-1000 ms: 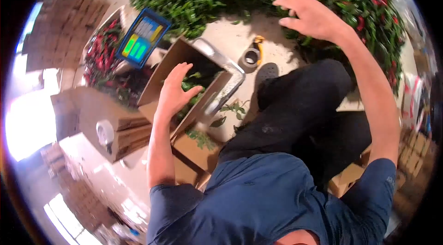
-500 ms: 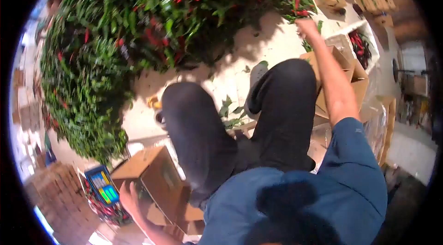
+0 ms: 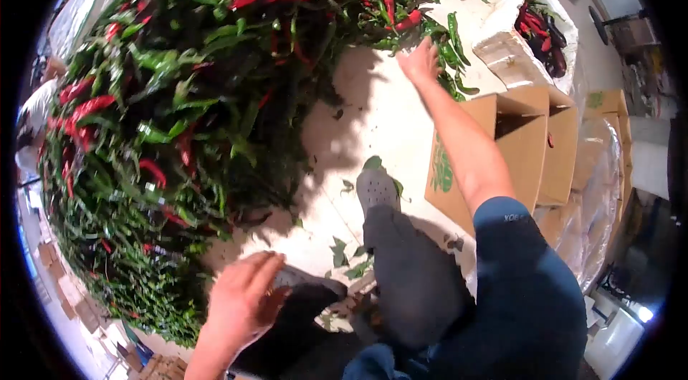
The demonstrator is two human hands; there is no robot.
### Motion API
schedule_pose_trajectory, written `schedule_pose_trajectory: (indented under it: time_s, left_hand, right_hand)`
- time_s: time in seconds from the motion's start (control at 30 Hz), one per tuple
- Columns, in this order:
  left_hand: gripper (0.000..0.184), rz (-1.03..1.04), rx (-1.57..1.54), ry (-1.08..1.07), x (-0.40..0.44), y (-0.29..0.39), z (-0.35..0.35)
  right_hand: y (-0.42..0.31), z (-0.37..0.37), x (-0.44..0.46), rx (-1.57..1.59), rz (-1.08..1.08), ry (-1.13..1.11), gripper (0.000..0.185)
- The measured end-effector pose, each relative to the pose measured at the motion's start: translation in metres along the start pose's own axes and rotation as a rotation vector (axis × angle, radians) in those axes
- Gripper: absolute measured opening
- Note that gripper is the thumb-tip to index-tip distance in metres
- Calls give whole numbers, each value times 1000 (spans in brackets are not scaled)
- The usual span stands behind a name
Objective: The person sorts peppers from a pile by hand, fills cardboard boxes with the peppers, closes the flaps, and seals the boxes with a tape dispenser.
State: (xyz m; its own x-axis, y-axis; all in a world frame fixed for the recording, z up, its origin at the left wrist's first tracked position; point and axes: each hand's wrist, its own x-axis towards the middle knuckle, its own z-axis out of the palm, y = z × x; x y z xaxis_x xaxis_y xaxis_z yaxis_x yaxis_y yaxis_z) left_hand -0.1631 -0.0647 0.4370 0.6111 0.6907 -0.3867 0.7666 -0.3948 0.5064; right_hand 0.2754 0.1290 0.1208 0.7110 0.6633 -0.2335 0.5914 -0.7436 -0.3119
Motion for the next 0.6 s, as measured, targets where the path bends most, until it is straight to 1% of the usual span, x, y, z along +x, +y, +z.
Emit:
schedule_pose_trajectory:
  time_s: [0.03,0.07,0.1,0.13,0.17,0.2,0.27,0.3,0.4,0.43,0.47,0.5,0.53,0.6]
  left_hand:
    - [53,82,8,-39,19,-15,14]
    - [52,98,52,-141,35,-27,27]
    - [52,109,66,-178,48,-39,41]
    - [52,118,80,-218,58,-50,57]
    - [51,138,71,-231,65,-60,71]
    - [51,66,-50,-289,70,-67,82]
    - [51,-80,-278,-388,76,-80,95]
    - [50,-118,-278,-447,73,-93,104]
    - [49,-194,-159,-477,63,-126,118]
    - [49,-273,-125,-506,65,-129,114]
    - [51,-257,-111,-463,63,-138,115]
    - [50,-310,-111,-455,63,-144,113]
    - [50,-361,-112,-448,64,-147,111]
    - [49,-401,-125,-419,66,-148,109]
  right_hand:
    - [6,8,38,18,54,98,105]
    - [8,-4,63,71,109,73,108]
    - [22,6,103,101,149,139,115]
    - [24,-6,116,109,194,128,118]
    - [37,-1,145,91,241,147,120]
    - [44,-4,156,119,257,137,123]
    - [62,13,194,64,360,150,124]
    - [61,12,200,46,343,119,123]
    - [56,15,207,-25,255,3,123]
    - [63,19,214,-54,213,-36,123]
    - [70,23,219,-83,169,-73,123]
    - [81,34,230,-166,72,-129,120]
    - [85,33,228,-187,25,-199,114]
    - [87,31,224,-301,-60,-284,106]
